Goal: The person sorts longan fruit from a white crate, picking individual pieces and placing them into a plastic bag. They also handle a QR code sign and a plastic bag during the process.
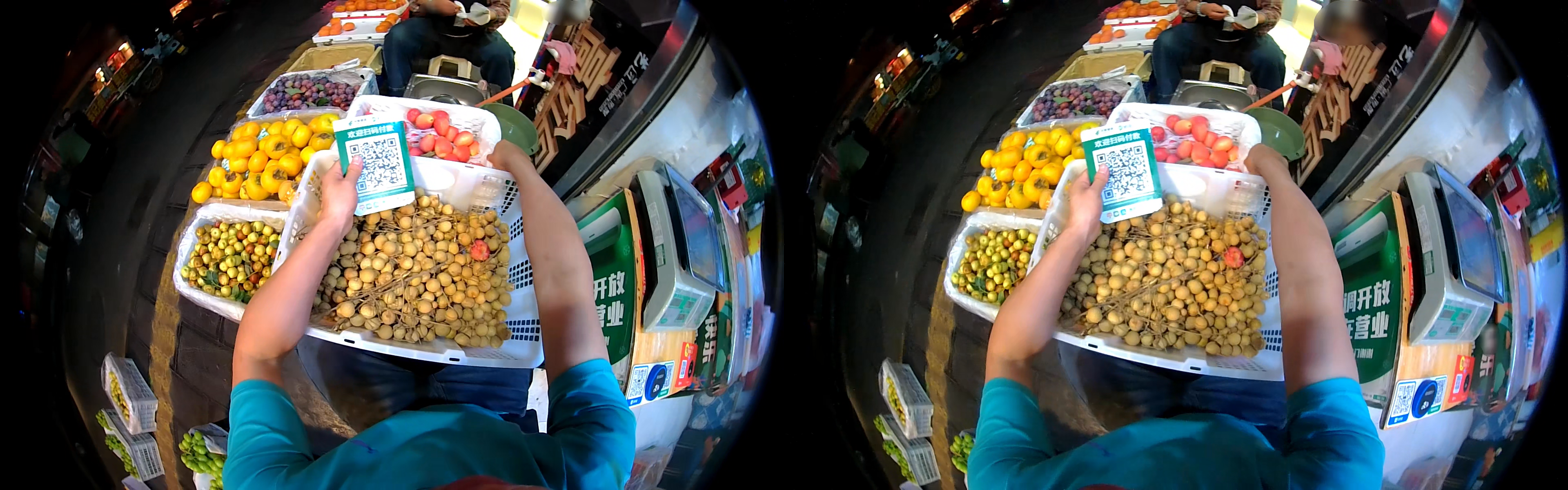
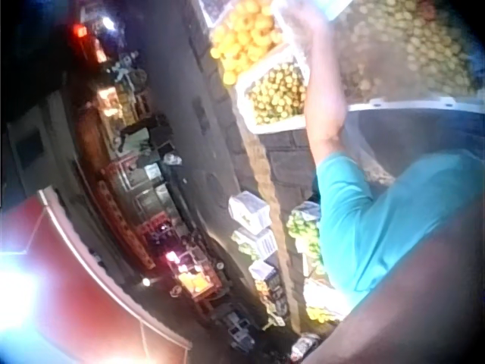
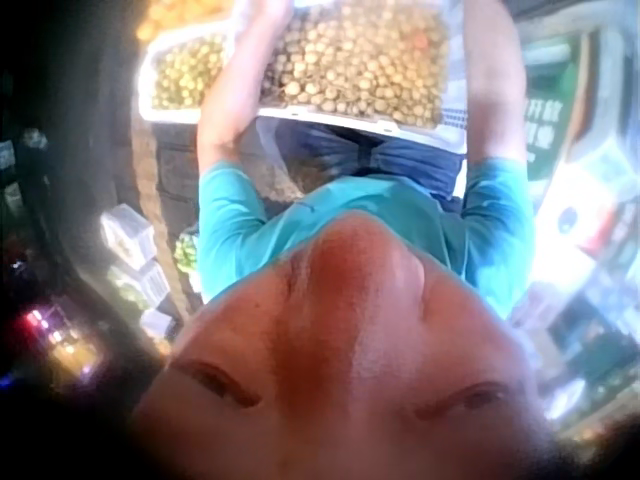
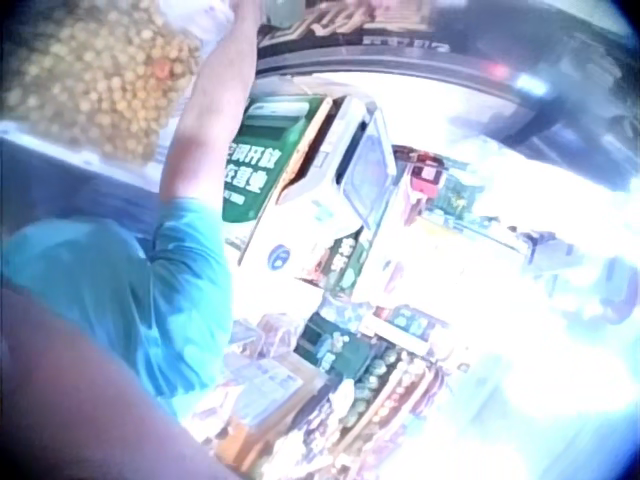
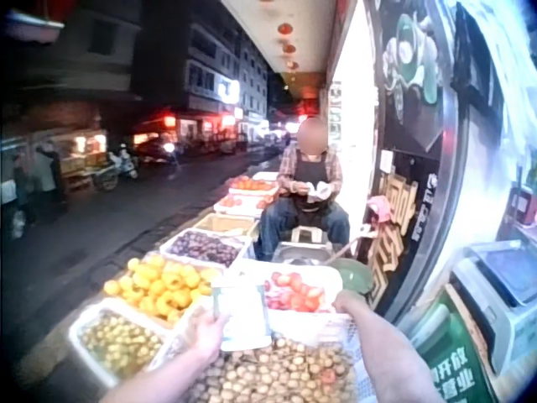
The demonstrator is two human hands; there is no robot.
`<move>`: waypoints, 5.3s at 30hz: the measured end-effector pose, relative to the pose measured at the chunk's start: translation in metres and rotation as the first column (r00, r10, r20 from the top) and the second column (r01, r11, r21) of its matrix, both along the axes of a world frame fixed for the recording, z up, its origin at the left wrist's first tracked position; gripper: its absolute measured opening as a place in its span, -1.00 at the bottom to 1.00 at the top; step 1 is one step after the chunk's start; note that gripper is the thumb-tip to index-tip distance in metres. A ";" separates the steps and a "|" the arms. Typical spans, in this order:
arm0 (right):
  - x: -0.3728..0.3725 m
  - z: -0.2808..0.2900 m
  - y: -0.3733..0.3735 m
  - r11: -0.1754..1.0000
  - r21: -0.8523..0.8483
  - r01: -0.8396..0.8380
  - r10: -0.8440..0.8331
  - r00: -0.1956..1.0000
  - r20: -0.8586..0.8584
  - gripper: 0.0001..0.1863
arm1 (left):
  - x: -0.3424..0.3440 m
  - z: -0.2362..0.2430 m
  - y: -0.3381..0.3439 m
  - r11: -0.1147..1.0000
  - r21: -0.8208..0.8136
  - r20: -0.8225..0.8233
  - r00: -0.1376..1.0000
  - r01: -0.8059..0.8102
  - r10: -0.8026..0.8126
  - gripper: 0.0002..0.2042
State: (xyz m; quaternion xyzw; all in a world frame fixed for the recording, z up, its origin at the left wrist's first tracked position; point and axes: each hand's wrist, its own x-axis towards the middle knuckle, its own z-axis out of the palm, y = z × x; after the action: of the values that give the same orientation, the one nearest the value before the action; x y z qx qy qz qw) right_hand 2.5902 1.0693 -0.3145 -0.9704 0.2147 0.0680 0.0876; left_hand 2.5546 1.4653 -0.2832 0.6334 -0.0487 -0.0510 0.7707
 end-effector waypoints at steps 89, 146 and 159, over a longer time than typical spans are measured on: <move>-0.071 0.080 0.178 0.289 0.858 -0.426 0.016 0.898 0.440 -0.76 | -0.002 0.014 0.013 0.991 -0.062 0.010 0.993 0.115 -0.115 -0.75; -0.030 0.057 0.074 0.990 -0.001 -0.140 0.115 0.809 0.577 -0.54 | -0.005 0.019 0.018 0.970 0.245 0.120 0.992 -0.002 -0.028 -0.75; -0.030 0.053 0.053 0.993 -0.082 0.089 -0.083 0.993 0.079 -0.60 | 0.010 0.009 0.022 0.989 0.086 0.116 0.987 -0.117 0.107 -0.75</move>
State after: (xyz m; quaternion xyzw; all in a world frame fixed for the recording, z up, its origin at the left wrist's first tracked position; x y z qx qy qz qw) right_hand 2.5607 1.1226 -0.2616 -0.9650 0.2556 0.0182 0.0568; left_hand 2.5641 1.4875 -0.2737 0.6718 -0.0533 0.0257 0.7384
